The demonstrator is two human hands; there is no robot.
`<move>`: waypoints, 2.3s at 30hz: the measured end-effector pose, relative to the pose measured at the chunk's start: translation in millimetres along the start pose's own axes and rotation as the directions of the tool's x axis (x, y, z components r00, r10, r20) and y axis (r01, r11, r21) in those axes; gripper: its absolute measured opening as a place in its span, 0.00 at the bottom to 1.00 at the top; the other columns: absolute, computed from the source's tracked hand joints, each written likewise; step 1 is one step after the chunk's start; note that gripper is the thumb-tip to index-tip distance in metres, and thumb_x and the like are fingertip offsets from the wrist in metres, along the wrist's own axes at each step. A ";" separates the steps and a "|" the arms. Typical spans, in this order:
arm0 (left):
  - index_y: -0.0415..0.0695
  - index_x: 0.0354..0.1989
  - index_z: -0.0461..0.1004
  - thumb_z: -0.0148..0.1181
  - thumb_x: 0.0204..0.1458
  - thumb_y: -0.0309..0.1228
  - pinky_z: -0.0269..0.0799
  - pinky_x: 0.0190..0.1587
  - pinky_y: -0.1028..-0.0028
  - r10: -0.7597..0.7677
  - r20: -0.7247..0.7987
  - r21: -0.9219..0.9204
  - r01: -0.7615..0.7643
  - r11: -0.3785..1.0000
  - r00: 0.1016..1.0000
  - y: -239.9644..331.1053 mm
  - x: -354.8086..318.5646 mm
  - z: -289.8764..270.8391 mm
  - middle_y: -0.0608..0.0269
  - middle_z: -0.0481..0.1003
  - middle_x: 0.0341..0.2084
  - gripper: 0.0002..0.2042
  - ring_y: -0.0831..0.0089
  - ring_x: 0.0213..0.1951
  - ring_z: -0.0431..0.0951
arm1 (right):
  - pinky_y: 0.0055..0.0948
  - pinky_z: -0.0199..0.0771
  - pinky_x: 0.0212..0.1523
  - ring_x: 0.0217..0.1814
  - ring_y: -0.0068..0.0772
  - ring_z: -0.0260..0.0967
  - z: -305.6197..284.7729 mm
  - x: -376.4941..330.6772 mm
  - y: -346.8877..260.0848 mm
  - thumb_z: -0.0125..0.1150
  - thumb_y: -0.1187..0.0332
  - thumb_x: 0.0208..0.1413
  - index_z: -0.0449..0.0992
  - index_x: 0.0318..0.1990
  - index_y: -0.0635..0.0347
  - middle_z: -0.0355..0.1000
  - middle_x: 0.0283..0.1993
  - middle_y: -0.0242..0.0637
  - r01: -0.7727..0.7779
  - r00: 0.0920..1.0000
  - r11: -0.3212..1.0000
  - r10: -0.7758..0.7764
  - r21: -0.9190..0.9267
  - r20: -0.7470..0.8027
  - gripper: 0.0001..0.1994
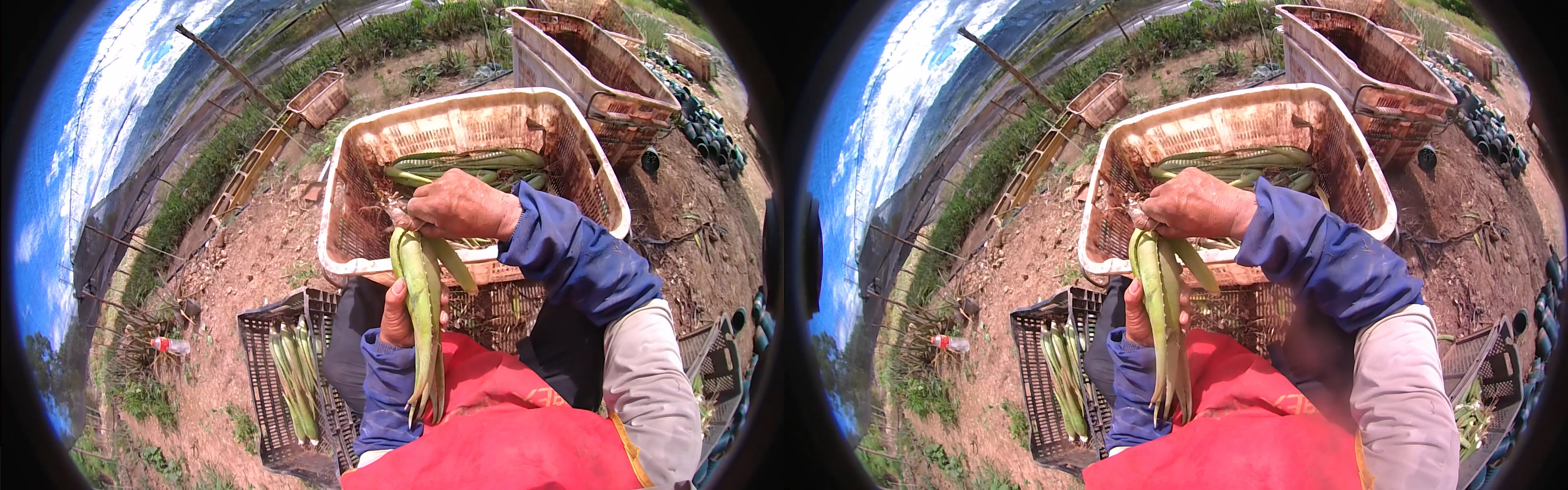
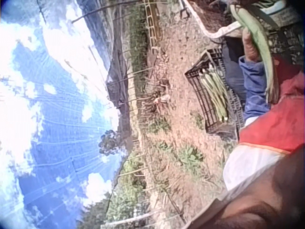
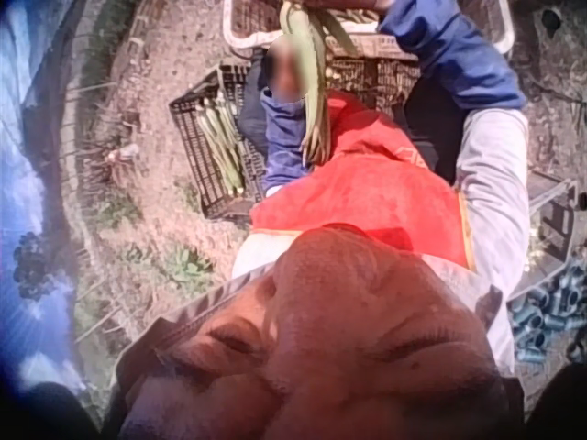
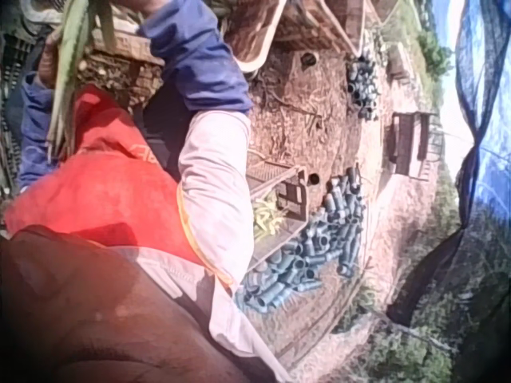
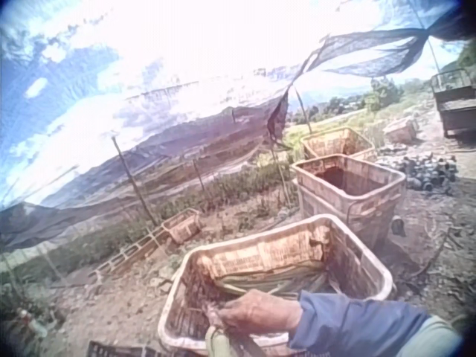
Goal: The person trims the ends of long green vegetables by hand, removing unwanted parts and placing the trimmed pieces into a black crate. The person repeatedly picks vegetables from a white basket, trims them, and transfers them to the crate.
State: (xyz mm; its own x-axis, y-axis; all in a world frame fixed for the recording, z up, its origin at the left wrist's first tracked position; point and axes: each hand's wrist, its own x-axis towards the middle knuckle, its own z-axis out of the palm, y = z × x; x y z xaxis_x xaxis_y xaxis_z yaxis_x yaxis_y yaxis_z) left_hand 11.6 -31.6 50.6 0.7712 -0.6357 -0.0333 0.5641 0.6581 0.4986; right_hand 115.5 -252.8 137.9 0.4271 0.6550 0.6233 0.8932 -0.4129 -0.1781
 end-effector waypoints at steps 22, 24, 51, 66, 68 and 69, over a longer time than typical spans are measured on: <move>0.35 0.70 0.55 0.54 0.62 0.51 0.83 0.30 0.56 0.079 0.323 -0.254 0.006 0.967 0.943 -2.9 2.8 -3.9 0.30 0.67 0.50 0.37 0.43 0.33 0.78 | 0.19 0.60 0.25 0.26 0.11 0.62 -15.3 11.7 3.6 0.71 0.60 0.59 0.82 0.41 0.65 0.71 0.26 0.19 -0.722 0.680 0.195 0.377 0.664 0.629 0.15; 0.35 0.71 0.54 0.54 0.62 0.51 0.83 0.28 0.58 0.126 0.236 -0.246 -0.066 0.967 0.963 -4.8 3.1 -3.4 0.32 0.66 0.53 0.38 0.43 0.33 0.78 | 0.21 0.59 0.24 0.24 0.12 0.60 -17.8 11.3 5.6 0.69 0.61 0.59 0.82 0.38 0.65 0.69 0.24 0.19 -0.684 0.725 0.285 0.370 0.672 0.581 0.13; 0.32 0.67 0.58 0.57 0.57 0.56 0.83 0.30 0.64 0.049 0.242 -0.254 0.014 0.967 0.969 -4.7 6.3 -8.2 0.35 0.74 0.37 0.41 0.52 0.29 0.81 | 0.37 0.62 0.26 0.21 0.28 0.59 1.6 6.5 27.5 0.58 0.64 0.66 0.73 0.29 0.69 0.65 0.18 0.39 -0.474 0.881 0.744 0.406 0.471 0.245 0.16; 0.38 0.61 0.66 0.62 0.56 0.52 0.84 0.29 0.67 -0.017 0.051 -0.012 0.018 1.000 0.999 3.8 6.5 -0.7 0.42 0.76 0.35 0.33 0.58 0.27 0.81 | 0.32 0.69 0.39 0.36 0.21 0.65 15.3 9.8 2.8 0.66 0.53 0.62 0.80 0.40 0.68 0.74 0.30 0.32 -0.608 0.777 0.367 0.456 0.704 0.434 0.20; 0.38 0.61 0.66 0.62 0.56 0.52 0.83 0.29 0.67 -0.012 0.050 0.015 0.011 1.000 0.999 4.2 7.0 1.4 0.42 0.76 0.34 0.33 0.58 0.27 0.81 | 0.28 0.66 0.34 0.32 0.16 0.61 17.2 7.6 4.9 0.62 0.53 0.66 0.80 0.35 0.65 0.70 0.26 0.27 -0.538 0.826 0.454 0.452 0.710 0.336 0.20; 0.38 0.60 0.66 0.63 0.55 0.52 0.83 0.29 0.67 -0.032 0.047 0.043 0.030 0.999 0.998 4.4 7.3 2.2 0.43 0.76 0.34 0.33 0.58 0.27 0.81 | 0.25 0.65 0.32 0.31 0.14 0.60 18.4 6.6 5.6 0.61 0.54 0.67 0.80 0.33 0.63 0.69 0.26 0.24 -0.535 0.820 0.437 0.474 0.723 0.321 0.19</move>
State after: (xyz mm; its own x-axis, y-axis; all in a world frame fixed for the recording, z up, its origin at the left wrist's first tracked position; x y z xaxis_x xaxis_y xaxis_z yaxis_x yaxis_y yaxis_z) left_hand 19.1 -34.2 54.4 0.7379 -0.6749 -0.0090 0.5740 0.6205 0.5343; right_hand 125.9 -239.2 127.0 0.8185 0.5447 0.1828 0.2638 -0.0735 -0.9618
